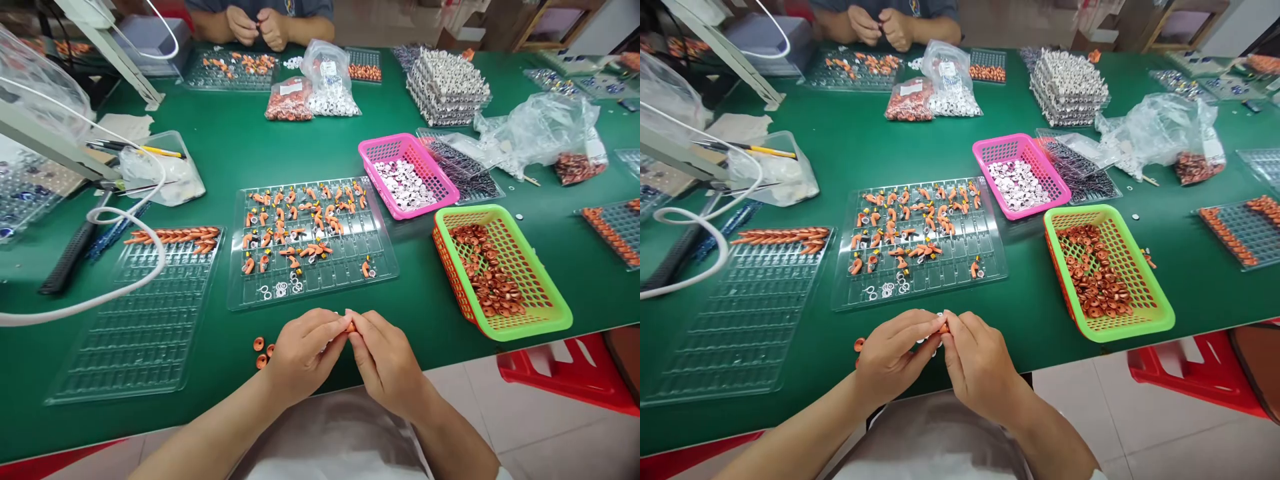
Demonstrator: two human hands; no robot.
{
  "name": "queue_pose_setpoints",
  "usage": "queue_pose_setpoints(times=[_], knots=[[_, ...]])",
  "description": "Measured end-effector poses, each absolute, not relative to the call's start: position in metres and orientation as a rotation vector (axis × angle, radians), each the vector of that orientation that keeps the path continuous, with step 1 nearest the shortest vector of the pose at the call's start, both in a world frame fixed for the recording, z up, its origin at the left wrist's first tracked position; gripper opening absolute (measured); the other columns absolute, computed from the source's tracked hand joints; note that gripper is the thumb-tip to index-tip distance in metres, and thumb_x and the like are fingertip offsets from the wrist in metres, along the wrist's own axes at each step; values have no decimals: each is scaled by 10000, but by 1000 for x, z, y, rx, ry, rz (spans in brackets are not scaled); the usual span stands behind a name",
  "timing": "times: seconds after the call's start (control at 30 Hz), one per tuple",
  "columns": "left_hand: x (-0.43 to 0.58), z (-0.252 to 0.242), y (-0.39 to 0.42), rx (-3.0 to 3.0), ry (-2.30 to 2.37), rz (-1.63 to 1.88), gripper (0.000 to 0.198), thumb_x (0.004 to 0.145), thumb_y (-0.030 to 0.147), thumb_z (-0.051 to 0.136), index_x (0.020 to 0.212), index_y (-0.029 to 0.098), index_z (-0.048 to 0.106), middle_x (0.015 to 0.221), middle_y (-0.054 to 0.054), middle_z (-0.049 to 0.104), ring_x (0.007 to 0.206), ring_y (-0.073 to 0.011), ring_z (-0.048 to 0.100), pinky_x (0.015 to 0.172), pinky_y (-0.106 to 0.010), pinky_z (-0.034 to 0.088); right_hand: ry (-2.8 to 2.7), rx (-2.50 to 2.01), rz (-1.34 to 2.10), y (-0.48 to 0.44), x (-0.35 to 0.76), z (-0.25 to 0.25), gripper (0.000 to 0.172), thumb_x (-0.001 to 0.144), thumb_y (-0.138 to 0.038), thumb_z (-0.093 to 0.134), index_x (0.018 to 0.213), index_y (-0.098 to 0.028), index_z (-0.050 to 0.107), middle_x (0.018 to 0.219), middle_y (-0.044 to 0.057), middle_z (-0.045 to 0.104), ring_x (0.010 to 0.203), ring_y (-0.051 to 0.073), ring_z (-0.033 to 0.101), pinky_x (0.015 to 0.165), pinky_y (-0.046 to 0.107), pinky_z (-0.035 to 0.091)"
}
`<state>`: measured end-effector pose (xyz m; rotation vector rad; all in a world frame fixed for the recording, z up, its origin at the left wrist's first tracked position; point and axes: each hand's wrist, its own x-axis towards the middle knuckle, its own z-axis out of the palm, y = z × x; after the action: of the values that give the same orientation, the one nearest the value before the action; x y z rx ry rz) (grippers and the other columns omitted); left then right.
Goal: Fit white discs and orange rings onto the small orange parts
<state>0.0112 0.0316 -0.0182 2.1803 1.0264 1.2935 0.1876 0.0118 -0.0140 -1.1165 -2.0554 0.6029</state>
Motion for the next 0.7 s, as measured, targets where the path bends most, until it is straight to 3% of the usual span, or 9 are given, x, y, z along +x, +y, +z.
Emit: queue_pose_setpoints(times=[0.23,0.47,0.7], knots=[[13,-12,35,2059,1039,1303,283,844,33,666,1064,210,685,827,-55,760,745,-155,713,672,-243,595,-1925,-1105,788,12,183,-11,344,981,-139,447,1317,-159,517,940,84,651,777,183,603,666,322,551],[14,-8,35,1880,1094,1252,199,844,66,685,988,195,733,816,-42,773,702,-140,717,630,-213,577,-1864,-1132,971,10,183,-10,350,966,-159,455,1308,-167,527,851,41,580,712,161,544,573,270,472],[12,-10,34,1865,1115,1246,185,843,65,681,984,170,739,802,-39,768,687,-129,715,626,-196,568,-1846,-1143,1007,13,182,-7,273,999,-189,438,1247,-189,553,863,40,598,725,164,544,627,286,470]])
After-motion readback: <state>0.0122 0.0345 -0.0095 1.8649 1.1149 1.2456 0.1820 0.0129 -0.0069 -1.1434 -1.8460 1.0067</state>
